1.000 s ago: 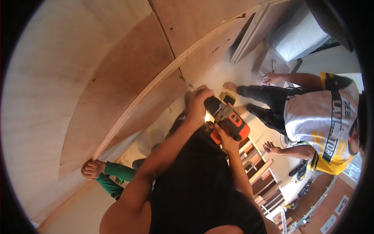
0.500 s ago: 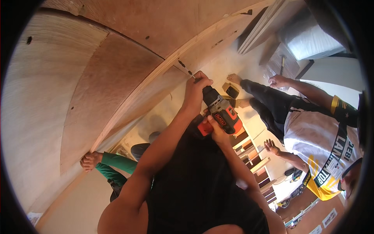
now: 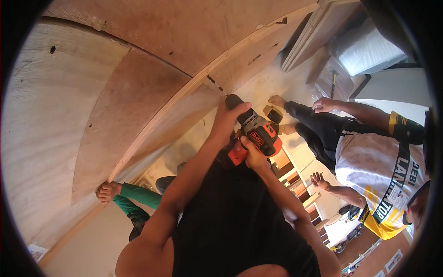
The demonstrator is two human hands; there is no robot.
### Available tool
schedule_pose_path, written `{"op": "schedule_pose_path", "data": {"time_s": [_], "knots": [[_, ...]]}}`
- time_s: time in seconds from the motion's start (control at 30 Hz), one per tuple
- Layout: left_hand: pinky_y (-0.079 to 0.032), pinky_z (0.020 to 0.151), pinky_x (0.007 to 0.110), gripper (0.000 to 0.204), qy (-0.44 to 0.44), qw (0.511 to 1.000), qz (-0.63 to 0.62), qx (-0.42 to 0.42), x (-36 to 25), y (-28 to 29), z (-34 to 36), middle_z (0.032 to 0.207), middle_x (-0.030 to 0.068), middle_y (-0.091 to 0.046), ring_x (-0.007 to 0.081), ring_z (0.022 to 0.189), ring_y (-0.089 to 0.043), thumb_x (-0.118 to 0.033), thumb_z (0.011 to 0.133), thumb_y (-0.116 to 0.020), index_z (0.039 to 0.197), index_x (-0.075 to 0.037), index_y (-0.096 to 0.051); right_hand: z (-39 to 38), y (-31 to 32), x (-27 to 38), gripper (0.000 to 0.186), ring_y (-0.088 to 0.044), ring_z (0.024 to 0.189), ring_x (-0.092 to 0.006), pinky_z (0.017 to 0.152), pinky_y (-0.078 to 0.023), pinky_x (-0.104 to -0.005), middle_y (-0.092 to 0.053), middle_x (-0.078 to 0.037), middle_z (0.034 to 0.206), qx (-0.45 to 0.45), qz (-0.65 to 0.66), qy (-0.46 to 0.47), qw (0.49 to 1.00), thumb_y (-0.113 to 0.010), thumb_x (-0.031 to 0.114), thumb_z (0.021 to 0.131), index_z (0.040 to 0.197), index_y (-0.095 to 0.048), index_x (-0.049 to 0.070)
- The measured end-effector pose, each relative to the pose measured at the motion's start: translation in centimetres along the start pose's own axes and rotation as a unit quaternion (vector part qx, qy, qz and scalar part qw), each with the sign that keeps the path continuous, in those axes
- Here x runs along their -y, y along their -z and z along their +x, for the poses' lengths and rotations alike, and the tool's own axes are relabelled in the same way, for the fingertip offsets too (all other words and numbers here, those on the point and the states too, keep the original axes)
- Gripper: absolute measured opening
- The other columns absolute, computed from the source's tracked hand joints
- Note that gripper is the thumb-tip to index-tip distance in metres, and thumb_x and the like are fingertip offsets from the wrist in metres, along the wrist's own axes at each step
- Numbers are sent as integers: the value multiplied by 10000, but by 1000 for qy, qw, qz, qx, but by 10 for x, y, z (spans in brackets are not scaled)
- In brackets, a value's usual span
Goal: The person installs thin wood trim and panels onto a ceiling structure by aligning the pieces and driving screws using a power drill.
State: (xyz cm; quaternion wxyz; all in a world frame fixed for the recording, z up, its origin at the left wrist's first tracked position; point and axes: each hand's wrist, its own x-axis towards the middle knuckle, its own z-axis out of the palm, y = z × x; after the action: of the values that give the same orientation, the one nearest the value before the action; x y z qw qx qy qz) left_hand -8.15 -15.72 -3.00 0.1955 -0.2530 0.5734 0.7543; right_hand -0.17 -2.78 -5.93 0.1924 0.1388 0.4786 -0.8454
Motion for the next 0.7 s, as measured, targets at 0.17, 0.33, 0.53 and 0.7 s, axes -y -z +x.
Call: {"op": "schedule_pose_path", "data": {"time_s": [0.17,0.33,0.53,0.7], "knots": [[-454,453,273,379,27,999,-22,-31,9,-10,-9,828,64,-612,135,671,-617,-356,902,-723,987,-5,-610,-1,16,-4,192,-569,727,-141,678,-471,-294,-619,-61,839,19,-60,-46,997,-569,165,991,1109,-606,17],[-454,460,288,380,0,998,9,-60,20,-11,-6,823,72,-615,140,652,-610,-337,905,-727,997,7,-595,-5,7,1,173,-567,718,-136,668,-461,-294,-600,-41,773,12,-58,-19,998,-582,176,986,1061,-620,25],[-442,465,246,400,20,999,-34,-23,15,-7,-18,848,60,-618,102,642,-592,-344,897,-746,1016,1,-581,-10,7,-3,119,-595,695,-143,660,-487,-296,-605,-50,760,18,-49,5,999,-610,84,950,1047,-602,16],[-449,484,241,423,-9,999,-34,-31,28,-10,-13,890,64,-622,87,643,-575,-361,884,-762,1028,-3,-588,-16,5,6,123,-589,693,-134,656,-483,-286,-598,-43,757,1,-42,-16,999,-577,58,932,1045,-598,15]]}}
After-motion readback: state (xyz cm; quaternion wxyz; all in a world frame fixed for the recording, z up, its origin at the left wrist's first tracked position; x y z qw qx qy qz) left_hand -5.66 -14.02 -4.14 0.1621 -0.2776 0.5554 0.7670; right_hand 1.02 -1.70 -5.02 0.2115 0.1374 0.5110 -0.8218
